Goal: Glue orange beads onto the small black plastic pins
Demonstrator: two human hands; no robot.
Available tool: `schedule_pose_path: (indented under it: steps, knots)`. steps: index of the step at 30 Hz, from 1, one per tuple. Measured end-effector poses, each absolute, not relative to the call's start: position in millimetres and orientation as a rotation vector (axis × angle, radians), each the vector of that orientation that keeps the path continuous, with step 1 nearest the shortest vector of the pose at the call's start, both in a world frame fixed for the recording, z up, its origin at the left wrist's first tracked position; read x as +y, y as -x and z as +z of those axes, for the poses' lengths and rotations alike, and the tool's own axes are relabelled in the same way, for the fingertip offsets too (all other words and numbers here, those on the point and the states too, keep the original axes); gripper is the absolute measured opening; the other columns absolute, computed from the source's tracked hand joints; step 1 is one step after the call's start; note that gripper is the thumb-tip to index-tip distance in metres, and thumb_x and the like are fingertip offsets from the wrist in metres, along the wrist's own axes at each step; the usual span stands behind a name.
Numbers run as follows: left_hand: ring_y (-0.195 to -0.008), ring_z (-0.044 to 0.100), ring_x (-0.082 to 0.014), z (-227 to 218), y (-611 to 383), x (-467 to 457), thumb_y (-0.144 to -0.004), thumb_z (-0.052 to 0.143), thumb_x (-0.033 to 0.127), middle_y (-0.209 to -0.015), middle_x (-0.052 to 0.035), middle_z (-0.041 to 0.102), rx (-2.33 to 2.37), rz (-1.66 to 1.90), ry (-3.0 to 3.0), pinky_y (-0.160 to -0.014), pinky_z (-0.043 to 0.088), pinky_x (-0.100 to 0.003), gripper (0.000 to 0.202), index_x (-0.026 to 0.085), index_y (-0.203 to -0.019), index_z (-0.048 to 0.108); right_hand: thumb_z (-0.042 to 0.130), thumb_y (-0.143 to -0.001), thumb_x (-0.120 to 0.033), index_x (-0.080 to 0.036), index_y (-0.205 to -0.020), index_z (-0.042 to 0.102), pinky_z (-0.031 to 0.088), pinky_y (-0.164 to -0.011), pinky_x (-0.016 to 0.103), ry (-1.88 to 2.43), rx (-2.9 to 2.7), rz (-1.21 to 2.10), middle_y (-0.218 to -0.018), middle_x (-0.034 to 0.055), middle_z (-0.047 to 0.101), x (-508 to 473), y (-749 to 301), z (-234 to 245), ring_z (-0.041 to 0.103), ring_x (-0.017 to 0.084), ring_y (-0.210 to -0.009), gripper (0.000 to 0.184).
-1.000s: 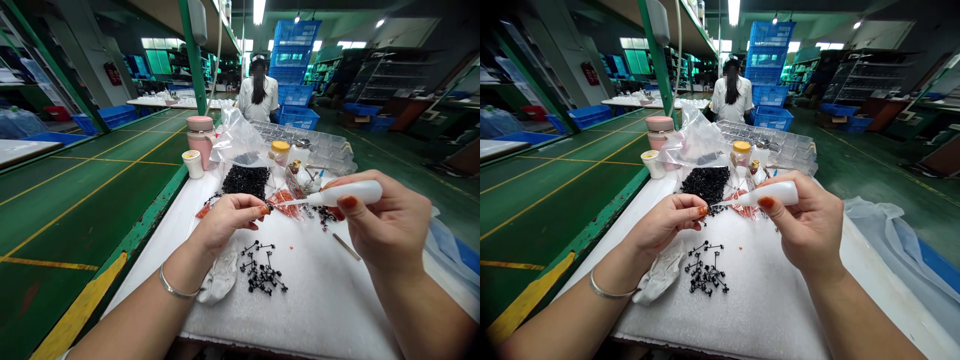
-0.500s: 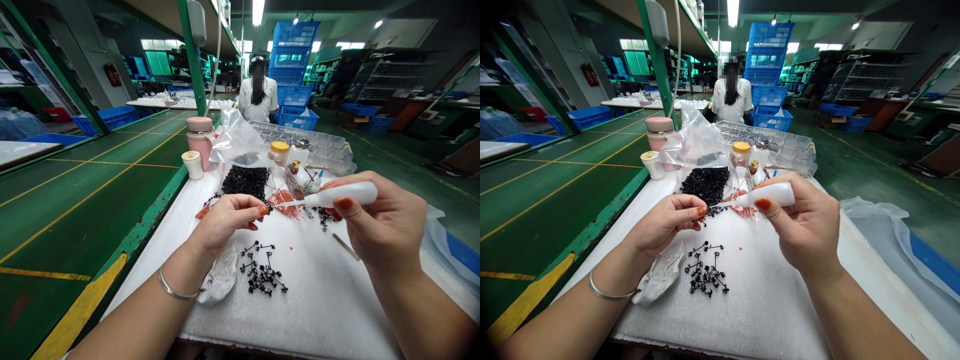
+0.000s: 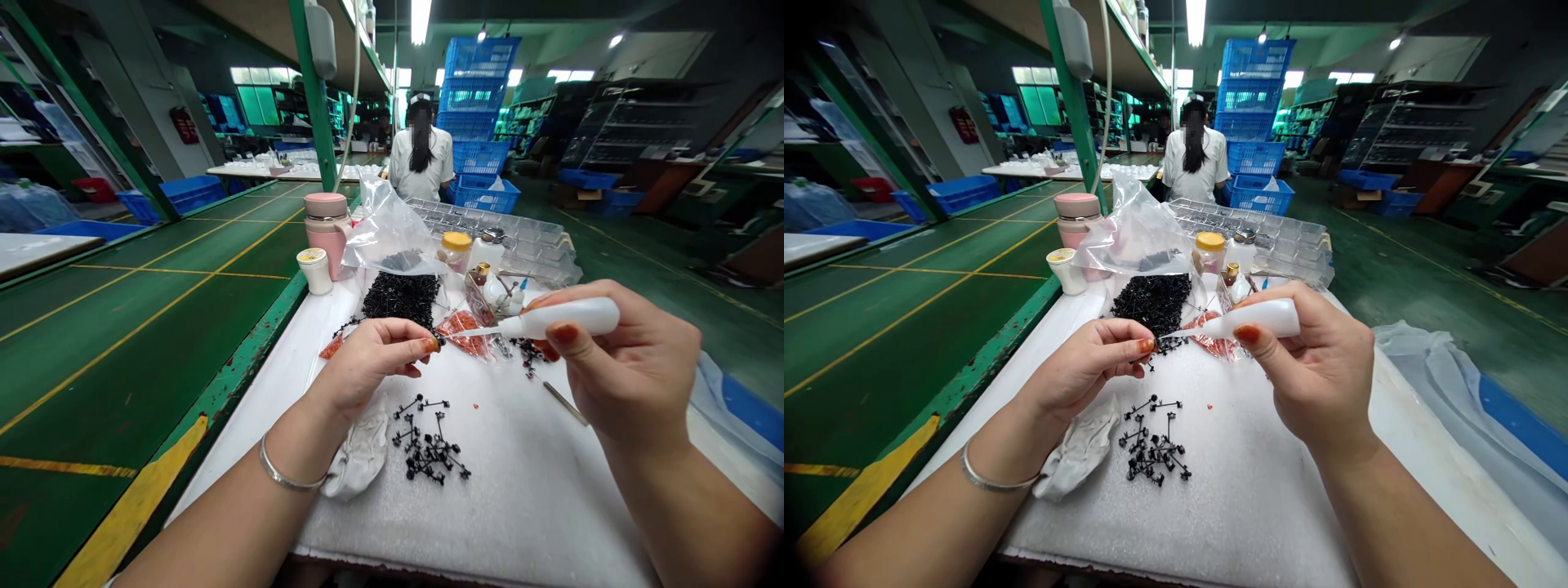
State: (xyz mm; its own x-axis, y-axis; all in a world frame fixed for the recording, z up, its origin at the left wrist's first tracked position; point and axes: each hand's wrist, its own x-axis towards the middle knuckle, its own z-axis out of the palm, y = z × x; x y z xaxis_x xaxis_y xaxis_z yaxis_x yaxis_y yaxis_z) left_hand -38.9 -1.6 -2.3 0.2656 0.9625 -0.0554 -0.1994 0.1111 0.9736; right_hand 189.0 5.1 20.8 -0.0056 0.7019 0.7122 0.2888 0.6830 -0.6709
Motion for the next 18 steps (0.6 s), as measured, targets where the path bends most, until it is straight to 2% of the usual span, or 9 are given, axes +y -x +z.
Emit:
schedule_pose_path:
  steps: [8,18]
  knots:
    - [-0.070,0.054,-0.0090,-3.5,38.7,-0.7,-0.072,0.079,0.032,-0.076,0.0000,0.063,0.896,1.047,-1.114,-0.066,0.045,-0.023,0.017,0.017,-0.077,0.072,0.073,-0.079,-0.043,-0.029,-0.083,0.074,0.040,-0.051,0.033,0.861,-1.598,0.404,-0.077,0.0010,0.067,4.9,-189.1,18.3,0.053,0.016,-0.055,0.014]
    - [-0.070,0.054,-0.0091,-4.1,39.3,-0.3,-0.071,0.079,0.031,-0.076,0.0003,0.063,0.894,1.054,-1.117,-0.065,0.045,-0.023,0.016,0.017,-0.077,0.073,0.075,-0.079,-0.036,-0.025,-0.084,0.074,0.040,-0.050,0.031,0.823,-1.605,0.422,-0.077,0.0005,0.068,5.8,-188.8,20.1,0.057,0.015,-0.058,0.012]
